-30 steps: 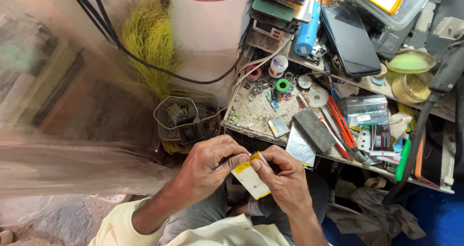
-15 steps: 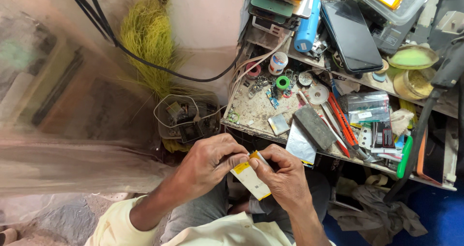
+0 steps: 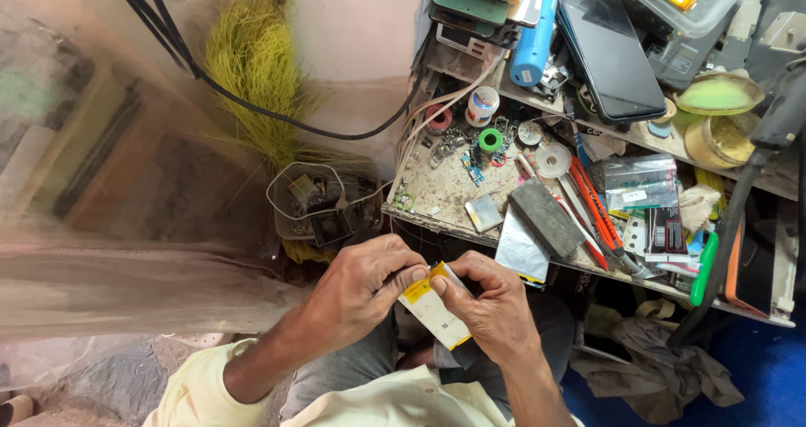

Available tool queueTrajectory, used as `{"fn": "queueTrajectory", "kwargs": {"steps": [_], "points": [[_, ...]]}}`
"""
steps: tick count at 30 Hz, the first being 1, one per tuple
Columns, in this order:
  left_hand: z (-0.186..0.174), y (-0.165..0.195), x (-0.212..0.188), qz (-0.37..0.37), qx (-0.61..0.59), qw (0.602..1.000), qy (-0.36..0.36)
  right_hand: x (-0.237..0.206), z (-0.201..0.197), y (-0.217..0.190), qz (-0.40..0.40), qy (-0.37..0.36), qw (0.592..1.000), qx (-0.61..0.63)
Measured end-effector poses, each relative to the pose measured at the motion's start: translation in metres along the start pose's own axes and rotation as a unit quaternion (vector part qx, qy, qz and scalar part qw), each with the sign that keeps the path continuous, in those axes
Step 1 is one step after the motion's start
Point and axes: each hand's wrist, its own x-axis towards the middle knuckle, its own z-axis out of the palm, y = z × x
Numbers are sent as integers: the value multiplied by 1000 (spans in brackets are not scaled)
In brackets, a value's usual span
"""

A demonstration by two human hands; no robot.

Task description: The person removes a yellow protective strip from a rectangular battery, then uses a soldering iron and tweezers to solder the battery terminals. The person works at a cluttered electronics repair bench.

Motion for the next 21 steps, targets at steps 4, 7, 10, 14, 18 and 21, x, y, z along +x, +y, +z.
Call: {"fn": "queueTrajectory", "kwargs": {"steps": [4,7,10,14,18,21], "points": [[-5,-4,2,12,10,1000,-17,3,2,1,23,-2,999,29],[-9,-7,4,15,14,999,-40,3,2,1,8,-3,1000,28],[-5,-7,4,-2,14,999,-51,1,0,3,14,-1,1000,24],[-5,-6,2,-14,-4,999,-43,0,3,4,24,-4,999,31],[-14,-6,-7,-76,-18,995,-58,-5,14,5,36,-7,998,45],[-16,-8,-6,-91,-46,992,-69,-6,17,7,47,-8,997,68]]}}
